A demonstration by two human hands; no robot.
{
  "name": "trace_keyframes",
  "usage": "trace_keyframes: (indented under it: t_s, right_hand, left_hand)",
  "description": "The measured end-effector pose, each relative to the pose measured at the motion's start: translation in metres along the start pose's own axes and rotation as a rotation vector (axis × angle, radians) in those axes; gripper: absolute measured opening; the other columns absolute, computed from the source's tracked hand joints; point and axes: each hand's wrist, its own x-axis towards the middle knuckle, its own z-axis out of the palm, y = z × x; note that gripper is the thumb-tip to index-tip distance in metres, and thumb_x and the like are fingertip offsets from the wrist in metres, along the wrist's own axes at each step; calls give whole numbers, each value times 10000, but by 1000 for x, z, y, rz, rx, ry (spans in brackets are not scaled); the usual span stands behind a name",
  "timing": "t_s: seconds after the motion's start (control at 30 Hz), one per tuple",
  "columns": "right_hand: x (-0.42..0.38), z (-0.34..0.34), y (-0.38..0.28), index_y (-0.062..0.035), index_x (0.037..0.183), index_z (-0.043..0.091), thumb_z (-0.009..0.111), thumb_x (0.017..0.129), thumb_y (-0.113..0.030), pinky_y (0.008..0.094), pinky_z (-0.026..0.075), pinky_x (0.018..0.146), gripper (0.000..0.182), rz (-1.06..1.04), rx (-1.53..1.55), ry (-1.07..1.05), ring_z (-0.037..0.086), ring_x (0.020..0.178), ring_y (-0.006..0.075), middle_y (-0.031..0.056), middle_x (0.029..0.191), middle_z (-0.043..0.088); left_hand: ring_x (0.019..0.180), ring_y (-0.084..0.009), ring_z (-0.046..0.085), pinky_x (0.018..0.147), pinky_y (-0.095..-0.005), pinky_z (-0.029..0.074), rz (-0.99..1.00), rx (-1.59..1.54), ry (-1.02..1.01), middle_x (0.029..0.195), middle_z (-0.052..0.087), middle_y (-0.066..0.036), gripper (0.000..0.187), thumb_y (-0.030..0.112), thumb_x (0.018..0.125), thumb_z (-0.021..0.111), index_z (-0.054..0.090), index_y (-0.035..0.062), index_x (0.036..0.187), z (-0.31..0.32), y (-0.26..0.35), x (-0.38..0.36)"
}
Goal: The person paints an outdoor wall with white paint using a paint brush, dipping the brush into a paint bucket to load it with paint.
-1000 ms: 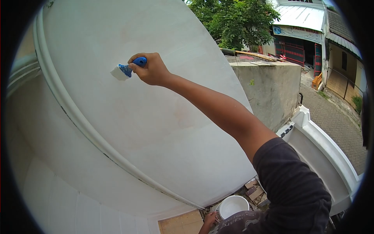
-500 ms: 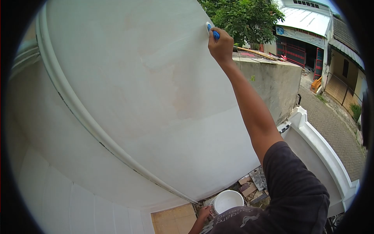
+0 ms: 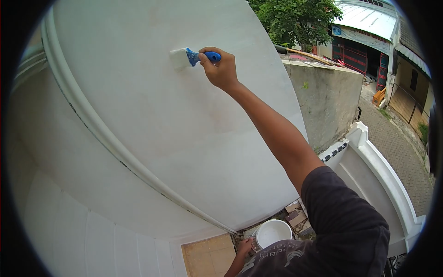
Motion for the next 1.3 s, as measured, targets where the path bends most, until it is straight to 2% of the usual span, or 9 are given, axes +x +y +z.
trace_keyframes:
  t_s: [0.13,0.27,0.43,0.77,0.97,1.07,1.2,1.23,1.3]
  right_hand:
    - [44,-98,20,-2,889,694,683,835,-104,223,459,521,116,-282,-382,276,596,574,86,73,699,666]
    - [70,-163,25,2,857,668,643,817,-106,354,507,593,118,-281,-637,440,648,632,295,158,746,661]
    - [49,-95,23,-2,909,647,646,829,-70,349,494,573,105,-445,-586,206,618,622,304,149,791,645]
    - [13,25,-37,16,901,674,657,854,-91,270,475,559,118,-70,170,-151,605,618,132,101,713,659]
    - [36,-95,28,18,923,680,663,864,-128,234,525,603,158,-43,-210,75,697,707,146,90,729,680]
    - [50,-185,52,-10,893,695,668,849,-125,232,467,533,126,-176,-515,334,583,559,75,72,683,671]
    - [47,-212,44,2,871,672,643,827,-105,354,500,585,120,-226,-672,395,642,628,301,154,744,653]
    - [42,-205,47,-1,899,674,650,843,-117,313,475,559,131,-308,-652,346,611,583,205,120,730,651]
    - [22,-173,43,5,941,647,649,832,-70,355,509,639,132,-334,-623,153,644,715,319,167,870,661]
  left_hand:
    - [584,-123,550,550,-291,506,-2,39,4,708,558,-24,289,277,954,569,629,23,1078,1,3,5]
    - [583,-121,548,546,-286,500,-4,33,-29,692,546,-20,283,276,960,558,632,25,1067,-2,-3,8]
    - [598,-118,541,555,-284,493,-39,65,-17,689,524,-10,277,274,966,549,625,24,1059,0,9,4]
    - [607,-133,534,577,-322,524,-47,27,-4,705,512,-13,263,256,968,546,603,17,1062,4,18,-14]
    - [605,-142,556,556,-325,526,-56,28,-5,704,515,-19,260,265,964,552,615,26,1046,1,17,-6]
    - [590,-143,559,545,-319,522,-52,54,2,700,515,-20,258,274,964,551,620,38,1041,1,10,3]
    - [581,-147,553,541,-320,517,-64,94,-19,697,513,-20,254,275,969,541,616,39,1024,0,14,0]
    - [581,-148,552,543,-320,517,-60,106,-20,697,513,-21,254,273,968,542,615,35,1021,2,18,-3]
    - [586,-148,549,551,-321,519,-64,91,-18,697,513,-23,255,269,968,543,613,29,1021,2,23,-7]
